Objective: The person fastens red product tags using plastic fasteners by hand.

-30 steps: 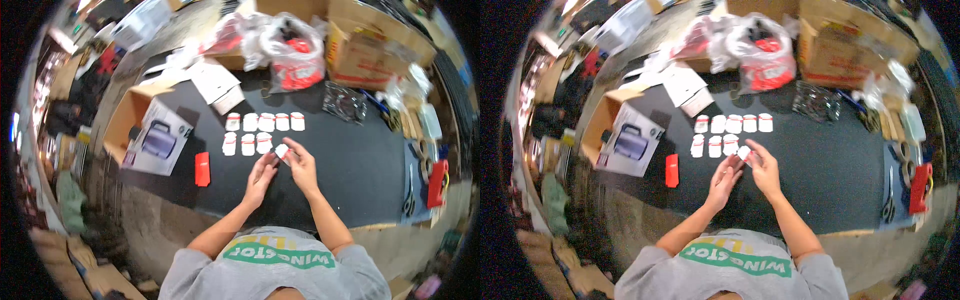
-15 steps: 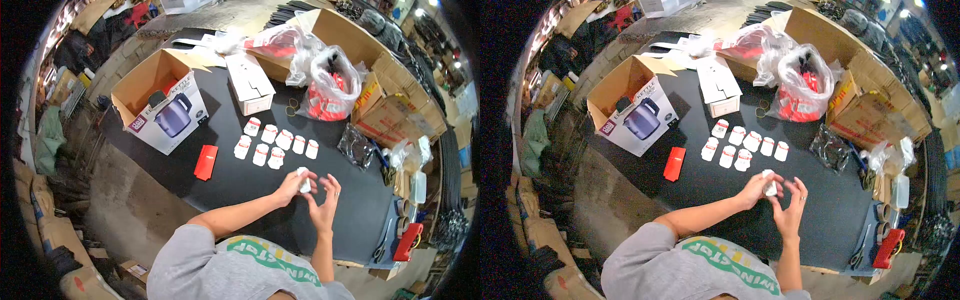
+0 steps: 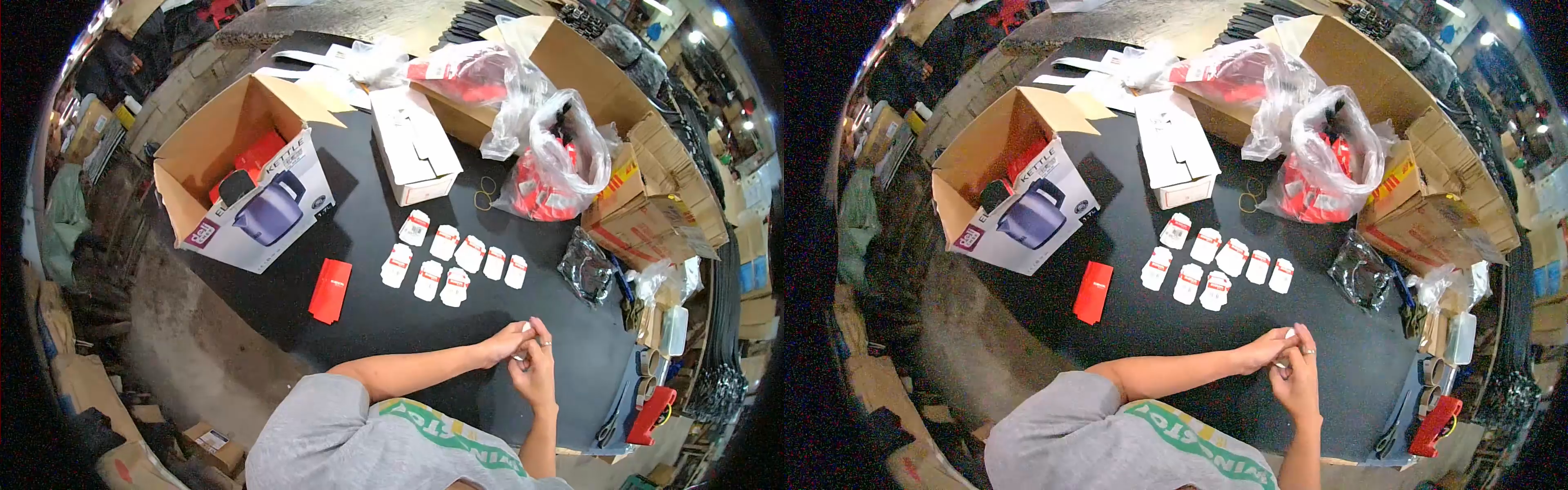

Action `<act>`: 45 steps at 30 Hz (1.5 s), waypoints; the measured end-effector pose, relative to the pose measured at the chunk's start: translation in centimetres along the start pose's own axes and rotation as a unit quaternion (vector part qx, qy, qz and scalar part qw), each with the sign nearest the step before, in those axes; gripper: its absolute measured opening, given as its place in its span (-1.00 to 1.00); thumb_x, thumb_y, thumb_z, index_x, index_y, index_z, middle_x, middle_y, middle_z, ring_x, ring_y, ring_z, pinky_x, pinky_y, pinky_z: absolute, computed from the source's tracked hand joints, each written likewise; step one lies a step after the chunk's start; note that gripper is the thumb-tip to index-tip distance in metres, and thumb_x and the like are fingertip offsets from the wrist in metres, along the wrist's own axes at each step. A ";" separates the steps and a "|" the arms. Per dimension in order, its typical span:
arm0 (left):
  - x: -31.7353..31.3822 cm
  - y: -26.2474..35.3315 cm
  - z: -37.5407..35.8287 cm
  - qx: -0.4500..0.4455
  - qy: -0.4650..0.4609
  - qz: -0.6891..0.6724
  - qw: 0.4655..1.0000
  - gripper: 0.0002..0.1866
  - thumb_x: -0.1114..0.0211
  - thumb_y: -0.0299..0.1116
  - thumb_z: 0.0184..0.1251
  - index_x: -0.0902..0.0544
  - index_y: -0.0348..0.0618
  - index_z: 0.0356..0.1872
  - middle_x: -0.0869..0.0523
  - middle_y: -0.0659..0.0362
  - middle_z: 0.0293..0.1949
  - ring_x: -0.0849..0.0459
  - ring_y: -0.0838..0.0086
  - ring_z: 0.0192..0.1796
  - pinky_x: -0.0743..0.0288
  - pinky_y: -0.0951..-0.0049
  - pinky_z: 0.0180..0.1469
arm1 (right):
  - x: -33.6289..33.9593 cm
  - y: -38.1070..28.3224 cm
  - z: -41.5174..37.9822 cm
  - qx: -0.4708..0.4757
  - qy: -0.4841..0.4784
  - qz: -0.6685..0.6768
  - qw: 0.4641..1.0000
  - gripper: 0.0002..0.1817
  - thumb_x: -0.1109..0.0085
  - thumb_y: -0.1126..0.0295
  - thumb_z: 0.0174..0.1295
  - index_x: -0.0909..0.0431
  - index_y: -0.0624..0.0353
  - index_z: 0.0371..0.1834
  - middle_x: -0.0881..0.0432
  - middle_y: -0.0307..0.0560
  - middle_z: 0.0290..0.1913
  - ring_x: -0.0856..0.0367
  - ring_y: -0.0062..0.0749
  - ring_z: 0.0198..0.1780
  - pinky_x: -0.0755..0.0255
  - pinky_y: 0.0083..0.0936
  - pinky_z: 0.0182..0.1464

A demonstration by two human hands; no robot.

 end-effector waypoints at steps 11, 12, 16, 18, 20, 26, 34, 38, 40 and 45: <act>0.5 -1.5 0.3 0.093 -0.030 -0.034 0.995 -0.69 0.04 -0.08 0.45 -0.57 -0.05 -0.19 -0.59 0.31 -0.27 -0.56 0.59 -0.21 -0.46 0.53 -0.17 | 1.7 2.7 0.9 -0.039 0.020 0.032 0.999 -0.77 -0.31 0.61 -0.15 -0.44 0.29 -0.43 -0.50 0.11 0.00 -0.58 -0.12 -0.13 -0.50 -0.46 -0.25; 0.2 -0.5 -0.2 0.086 -0.020 -0.028 0.996 -0.68 0.04 -0.08 0.45 -0.57 -0.08 -0.21 -0.59 0.29 -0.27 -0.57 0.56 -0.18 -0.48 0.48 -0.10 | 1.9 2.3 1.1 -0.019 0.016 0.019 1.000 -0.79 -0.30 0.58 -0.10 -0.44 0.30 -0.41 -0.50 0.10 0.02 -0.58 -0.14 -0.12 -0.50 -0.46 -0.21; 0.0 -1.3 -0.2 0.131 -0.062 -0.010 0.989 -0.65 0.03 -0.11 0.47 -0.56 -0.17 -0.10 -0.63 0.17 -0.13 -0.60 0.43 -0.02 -0.46 0.34 0.10 | 2.5 3.5 0.1 -0.055 0.018 0.045 0.997 -0.76 -0.33 0.54 -0.13 -0.45 0.27 -0.41 -0.51 0.04 0.07 -0.57 -0.14 -0.08 -0.48 -0.43 -0.14; -1.8 -0.3 -1.1 0.145 -0.107 -0.019 0.984 -0.64 0.01 -0.12 0.47 -0.55 -0.20 -0.05 -0.63 0.15 -0.08 -0.60 0.41 0.01 -0.46 0.33 0.12 | 3.6 4.3 -1.3 -0.067 0.057 0.039 0.995 -0.75 -0.35 0.54 -0.13 -0.44 0.25 -0.43 -0.51 0.06 0.08 -0.55 -0.11 -0.02 -0.46 -0.39 -0.06; -2.5 -0.9 -1.4 0.153 -0.146 -0.004 0.977 -0.65 -0.02 -0.12 0.45 -0.55 -0.20 -0.07 -0.62 0.15 -0.08 -0.61 0.42 -0.01 -0.47 0.35 0.11 | 3.5 3.1 -2.3 -0.009 0.042 0.028 0.999 -0.75 -0.35 0.55 -0.12 -0.42 0.24 -0.45 -0.50 0.09 0.09 -0.52 -0.07 0.04 -0.44 -0.34 0.01; -2.6 -2.0 -1.8 0.186 -0.105 0.103 0.971 -0.64 -0.04 -0.19 0.45 -0.50 -0.31 0.01 -0.63 0.03 -0.06 -0.63 0.34 0.01 -0.55 0.35 0.09 | 3.5 4.6 -5.1 -0.118 0.010 0.171 0.978 -0.76 -0.31 0.53 -0.05 -0.55 0.22 -0.28 -0.47 0.14 0.12 -0.49 -0.06 0.12 -0.40 -0.34 0.09; -1.5 -0.9 -0.9 0.112 -0.055 0.115 0.985 -0.61 0.02 -0.20 0.48 -0.46 -0.32 0.09 -0.65 -0.01 -0.06 -0.65 0.30 0.00 -0.54 0.33 0.10 | 11.7 14.9 -4.2 -0.197 0.290 -0.001 0.936 -0.87 -0.22 0.48 0.09 -0.63 0.23 -0.29 -0.65 0.03 -0.33 -0.62 -0.17 -0.29 -0.45 -0.37 -0.22; -1.5 -0.7 -0.9 0.105 -0.057 0.104 0.987 -0.61 -0.01 -0.19 0.47 -0.47 -0.32 0.07 -0.63 -0.01 -0.04 -0.64 0.29 0.02 -0.52 0.34 0.10 | 11.4 18.1 -0.6 -0.223 0.300 -0.082 0.924 -0.83 -0.25 0.37 0.10 -0.65 0.26 -0.37 -0.64 0.10 -0.43 -0.63 -0.06 -0.35 -0.47 -0.33 -0.27; -1.5 -0.4 -0.9 0.096 -0.053 0.103 0.989 -0.62 -0.01 -0.20 0.47 -0.47 -0.32 0.07 -0.64 -0.01 -0.04 -0.64 0.29 0.02 -0.53 0.35 0.10 | 10.2 19.9 0.2 -0.267 0.292 -0.064 0.916 -0.81 -0.26 0.33 0.09 -0.65 0.26 -0.39 -0.64 0.12 -0.47 -0.63 -0.03 -0.37 -0.47 -0.30 -0.29; -1.0 0.6 -0.6 0.055 -0.032 0.108 0.992 -0.63 0.00 -0.22 0.47 -0.48 -0.33 0.07 -0.65 -0.02 -0.06 -0.65 0.29 0.01 -0.55 0.38 0.07 | 9.7 20.2 0.0 -0.321 0.291 -0.058 0.899 -0.81 -0.27 0.32 0.07 -0.66 0.25 -0.40 -0.63 0.13 -0.47 -0.63 0.00 -0.37 -0.47 -0.23 -0.27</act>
Point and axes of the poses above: each hand's wrist, its own z-axis towards the middle knuckle, its own x-axis out of the back of the hand, y = z × x, the point moved 10 cm from there along z, towards the middle knuckle
